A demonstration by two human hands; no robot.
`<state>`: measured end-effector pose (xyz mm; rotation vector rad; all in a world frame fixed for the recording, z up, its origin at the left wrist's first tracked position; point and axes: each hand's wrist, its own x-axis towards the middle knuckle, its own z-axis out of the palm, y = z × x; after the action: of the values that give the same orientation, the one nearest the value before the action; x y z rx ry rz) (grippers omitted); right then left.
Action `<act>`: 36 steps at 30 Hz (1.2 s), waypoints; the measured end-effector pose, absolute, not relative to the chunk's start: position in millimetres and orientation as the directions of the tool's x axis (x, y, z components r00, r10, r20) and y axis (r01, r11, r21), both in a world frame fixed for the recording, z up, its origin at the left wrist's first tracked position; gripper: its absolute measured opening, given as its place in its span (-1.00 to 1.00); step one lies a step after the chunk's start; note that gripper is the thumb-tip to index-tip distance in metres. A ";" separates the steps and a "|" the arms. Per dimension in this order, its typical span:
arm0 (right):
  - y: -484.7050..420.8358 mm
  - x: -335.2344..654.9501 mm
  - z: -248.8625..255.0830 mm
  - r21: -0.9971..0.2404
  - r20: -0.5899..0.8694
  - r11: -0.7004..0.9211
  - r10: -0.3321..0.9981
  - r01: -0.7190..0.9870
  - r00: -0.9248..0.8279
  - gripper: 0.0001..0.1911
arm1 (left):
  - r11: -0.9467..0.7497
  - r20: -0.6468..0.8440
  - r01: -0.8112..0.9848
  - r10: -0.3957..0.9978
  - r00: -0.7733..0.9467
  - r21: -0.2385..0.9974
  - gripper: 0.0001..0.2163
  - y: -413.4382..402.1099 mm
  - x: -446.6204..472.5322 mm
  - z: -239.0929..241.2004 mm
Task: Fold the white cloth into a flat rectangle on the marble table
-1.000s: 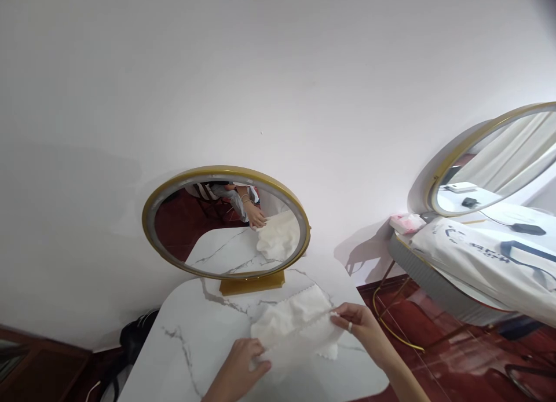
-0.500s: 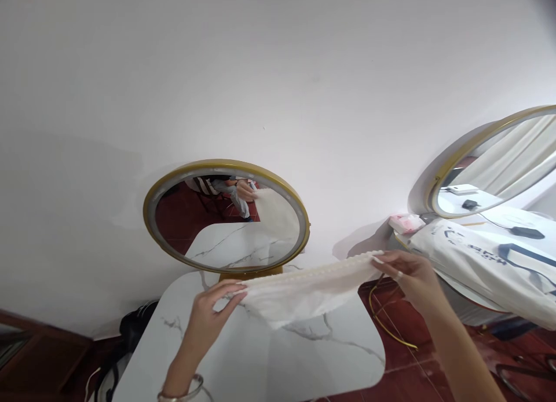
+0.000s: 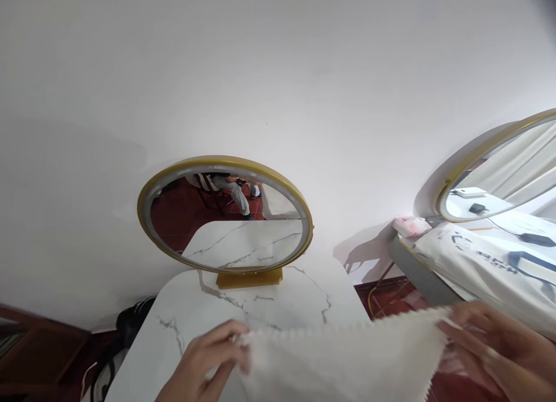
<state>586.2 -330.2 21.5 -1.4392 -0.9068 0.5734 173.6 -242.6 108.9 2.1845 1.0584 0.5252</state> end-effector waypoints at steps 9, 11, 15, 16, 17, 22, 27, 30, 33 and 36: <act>-214.1 579.6 -64.1 -0.996 0.064 0.021 0.835 0.086 0.547 -0.26 | -0.279 -0.022 0.884 0.951 0.309 0.375 -0.60 -152.3 258.9 -20.4; -223.4 570.0 -105.3 -0.988 0.082 0.001 0.854 0.155 0.514 -0.27 | -0.279 -0.061 0.913 0.949 0.310 0.298 -0.55 -166.1 260.6 -65.8; -254.3 534.3 -169.0 -0.884 0.111 -0.076 0.925 0.461 0.364 -0.51 | -0.406 -0.050 0.858 0.896 0.442 0.314 -0.55 -191.1 263.3 -146.3; -256.0 523.7 -178.8 -0.836 0.143 -0.062 0.934 0.545 0.326 -0.55 | -0.425 -0.026 0.849 0.890 0.455 0.315 -0.54 -189.8 266.4 -160.2; -253.9 513.5 -186.5 -0.784 0.185 -0.032 0.942 0.620 0.282 -0.57 | -0.441 0.007 0.842 0.887 0.462 0.310 -0.53 -184.7 270.4 -171.0; -204.2 486.0 -205.1 -0.483 0.178 -0.087 0.965 0.871 0.195 -0.47 | -0.518 0.180 0.830 0.854 0.488 0.206 -0.53 -132.8 289.4 -192.5; -154.9 489.6 -203.8 -0.219 0.060 -0.278 0.953 0.935 0.297 -0.39 | -0.517 0.188 0.842 0.852 0.489 0.154 -0.43 -100.7 300.1 -195.6; -130.3 490.9 -194.1 -0.143 -0.020 -0.327 0.945 0.934 0.327 -0.32 | -0.465 0.114 0.867 0.885 0.451 0.181 -0.45 -83.4 313.1 -194.8; -104.3 491.3 -184.9 -0.086 -0.084 -0.363 0.931 0.928 0.356 -0.30 | -0.443 0.085 0.874 0.896 0.435 0.199 -0.55 -58.2 328.2 -195.0; -81.3 493.5 -180.6 -0.074 -0.103 -0.373 0.925 0.925 0.365 -0.32 | -0.423 0.083 0.883 0.906 0.414 0.203 -0.60 -35.6 341.2 -194.7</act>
<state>493.5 -81.3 -180.6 -2.5924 -1.7561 0.1991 341.2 -35.6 -194.7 2.5330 1.6116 0.2717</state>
